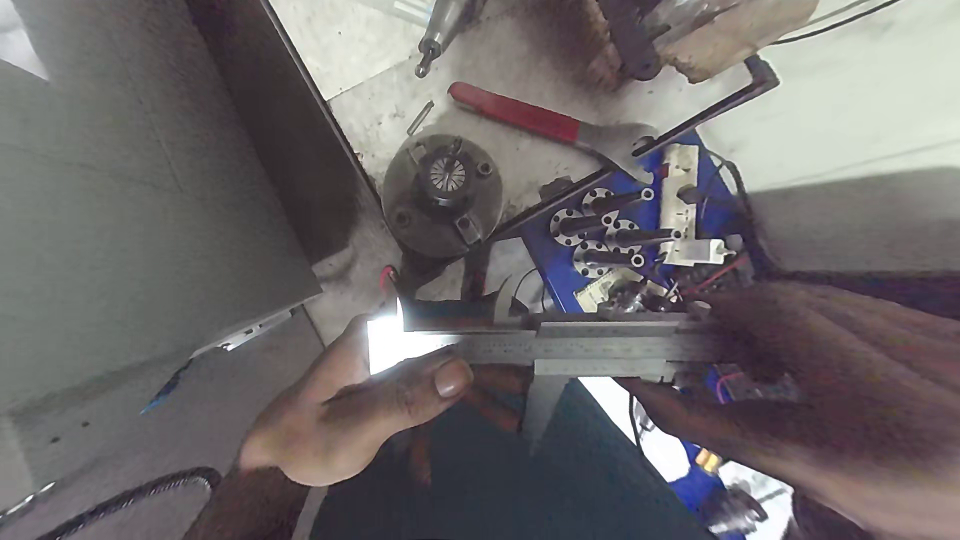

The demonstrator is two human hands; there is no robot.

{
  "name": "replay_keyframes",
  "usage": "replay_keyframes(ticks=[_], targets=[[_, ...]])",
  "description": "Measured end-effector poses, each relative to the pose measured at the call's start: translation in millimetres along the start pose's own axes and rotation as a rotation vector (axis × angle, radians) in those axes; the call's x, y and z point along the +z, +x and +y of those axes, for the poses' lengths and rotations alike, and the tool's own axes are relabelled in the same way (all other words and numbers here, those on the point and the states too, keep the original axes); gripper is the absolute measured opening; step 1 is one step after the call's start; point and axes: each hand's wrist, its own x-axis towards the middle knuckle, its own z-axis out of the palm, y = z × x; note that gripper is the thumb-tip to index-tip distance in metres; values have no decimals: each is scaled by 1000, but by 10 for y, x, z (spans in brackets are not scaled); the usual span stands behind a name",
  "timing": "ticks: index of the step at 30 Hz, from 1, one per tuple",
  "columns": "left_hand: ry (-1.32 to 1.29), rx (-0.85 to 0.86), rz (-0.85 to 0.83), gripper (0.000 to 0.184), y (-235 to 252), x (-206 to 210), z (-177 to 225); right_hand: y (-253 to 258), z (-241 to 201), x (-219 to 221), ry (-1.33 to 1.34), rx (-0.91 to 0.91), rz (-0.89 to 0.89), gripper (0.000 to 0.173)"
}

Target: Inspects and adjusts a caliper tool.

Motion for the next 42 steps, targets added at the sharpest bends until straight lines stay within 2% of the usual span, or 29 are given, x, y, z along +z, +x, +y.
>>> replay_keyframes(ticks=[14,37,42], targets=[[32,10,4,24,-4,-24,-6,20,3,-9,-2,-16,-4,64],[-99,-70,-49,24,23,-64,5,29,0,1,-36,-19,7,63],[34,-5,11,24,6,-48,-6,40,-2,-21,14,15,-32,64]])
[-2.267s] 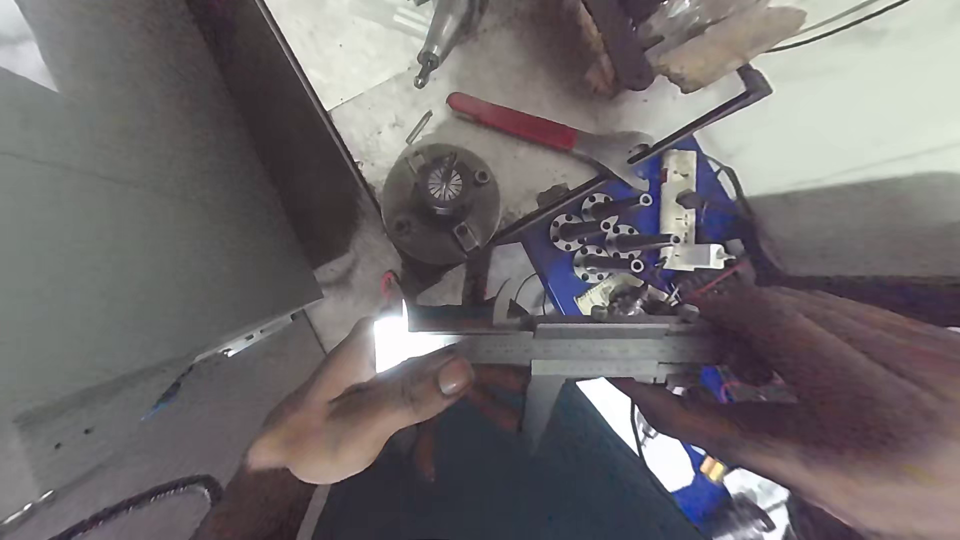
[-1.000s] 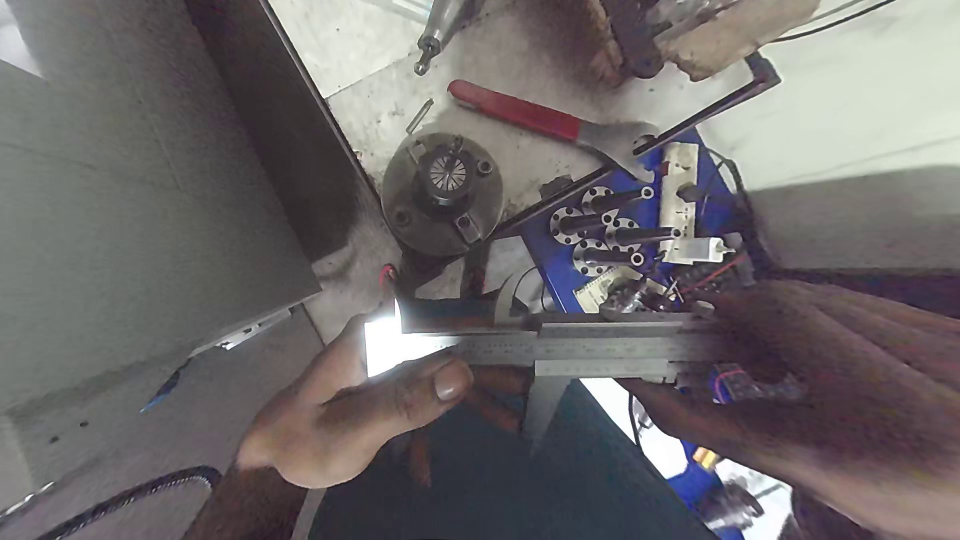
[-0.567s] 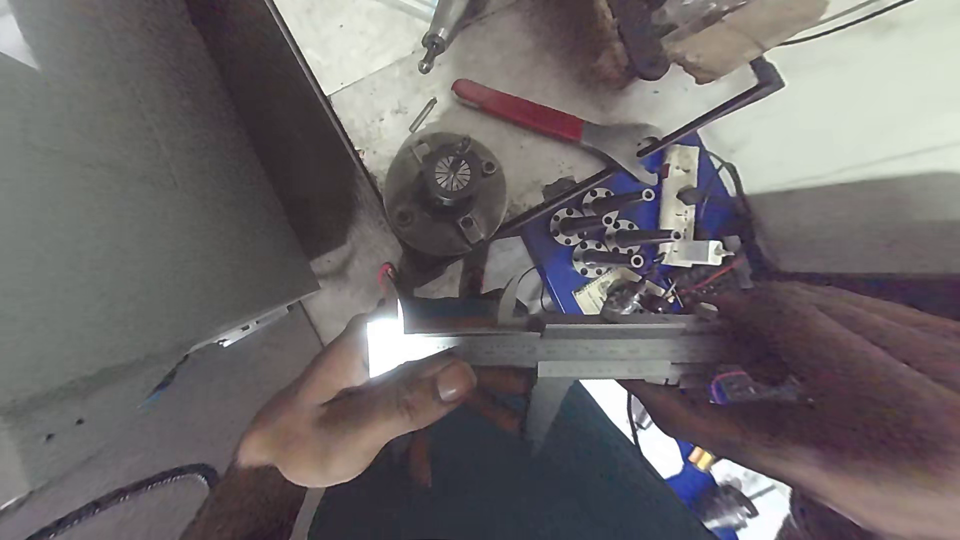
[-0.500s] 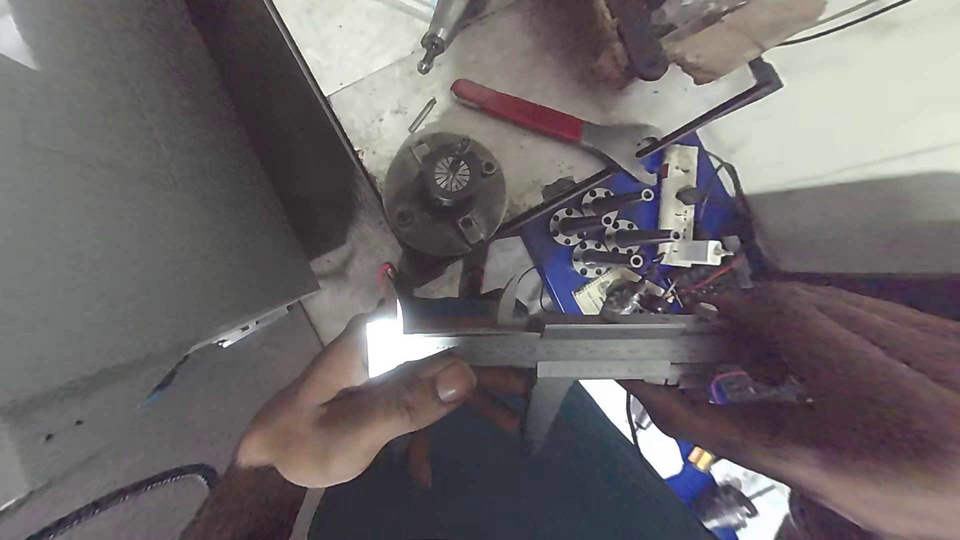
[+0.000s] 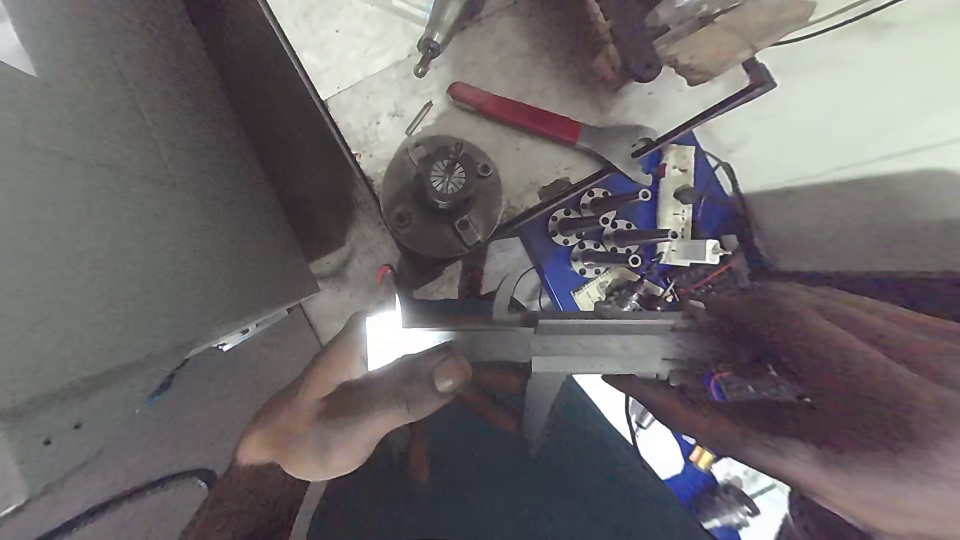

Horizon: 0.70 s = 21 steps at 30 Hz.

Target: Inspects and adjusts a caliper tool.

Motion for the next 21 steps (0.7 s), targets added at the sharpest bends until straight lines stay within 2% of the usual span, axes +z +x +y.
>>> replay_keyframes(ticks=[3,7,9,11,15,21], targets=[[33,-15,30,24,-1,-26,-28,19,53,-70,191,78,-147,69],[18,-48,44,22,-2,-59,-52,85,122,-64,368,46,-197,50],[24,-54,49,20,-4,-65,-36,104,114,-67,381,35,-197,48],[10,-27,16,23,-1,-76,-20,93,89,-64,314,53,-188,52],[-28,-26,49,23,-55,-44,-19,71,-36,22,36,28,-61,75],[-33,-2,14,22,-46,-18,24,38,-63,49,-77,-28,30,71]])
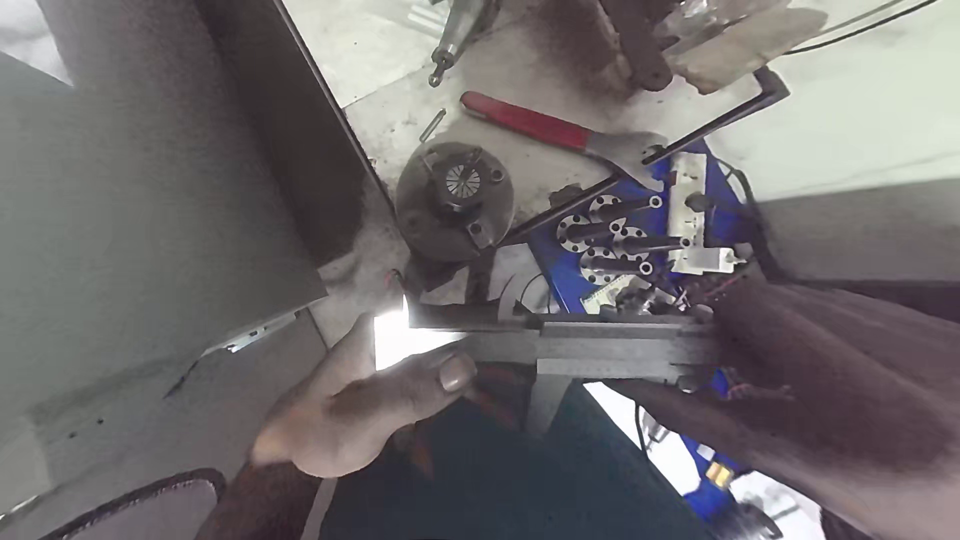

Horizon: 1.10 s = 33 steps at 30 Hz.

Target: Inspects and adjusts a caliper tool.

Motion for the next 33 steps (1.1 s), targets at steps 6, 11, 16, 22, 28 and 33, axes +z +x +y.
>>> replay_keyframes(ticks=[6,11,16,22,28,33], targets=[[-31,27,-36,24,21,23,9,-25,12,-15,-9,-11,9,69],[-55,14,-45,24,19,27,13,-3,-2,-45,-5,-16,-2,68],[-31,8,-32,23,34,34,35,12,-1,-56,-5,-17,-3,67],[-13,17,-41,23,50,25,36,6,10,-38,9,-17,15,68],[-50,17,-54,25,65,17,48,23,14,-37,10,-23,19,68],[-30,10,-51,25,67,13,56,25,18,-45,23,-19,1,68]])
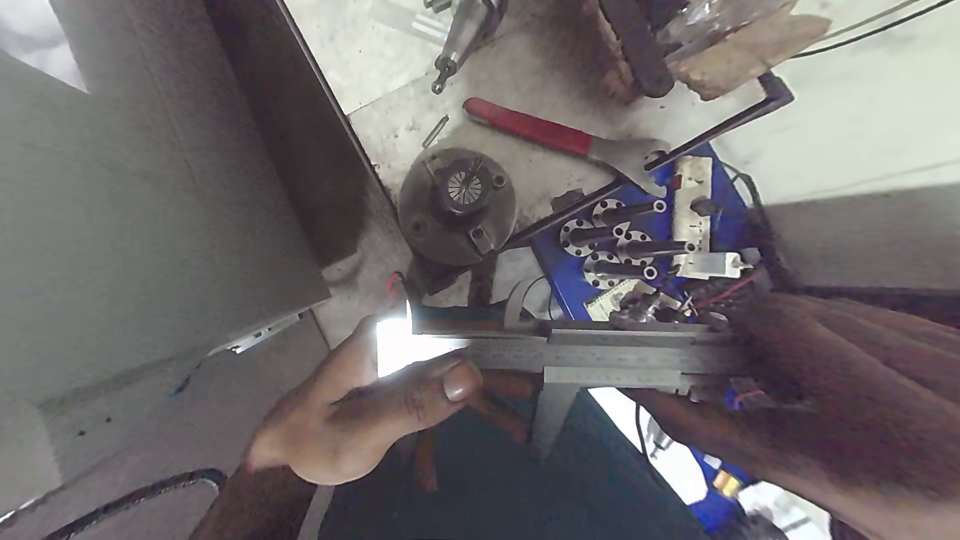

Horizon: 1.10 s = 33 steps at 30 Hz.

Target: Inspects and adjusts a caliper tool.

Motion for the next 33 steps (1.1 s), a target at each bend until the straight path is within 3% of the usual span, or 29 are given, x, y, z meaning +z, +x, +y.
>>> replay_keyframes(ticks=[8,12,16,19,24,28,33], targets=[[62,1,24,24,7,-1,8,1,9,-21,19,17,-40,67],[104,-5,58,24,-11,-36,-26,28,80,-110,272,105,-214,68],[104,-14,64,25,-20,-71,-67,110,172,-88,504,77,-243,36],[144,-34,53,24,-13,-77,-53,136,233,-23,557,27,-224,27],[167,-56,-20,24,20,-100,-53,179,305,10,510,-7,-309,30],[118,-119,-56,22,87,-136,-59,127,306,119,384,-49,-248,37],[184,-130,-77,24,128,-174,-105,30,432,156,477,-118,-291,36]])
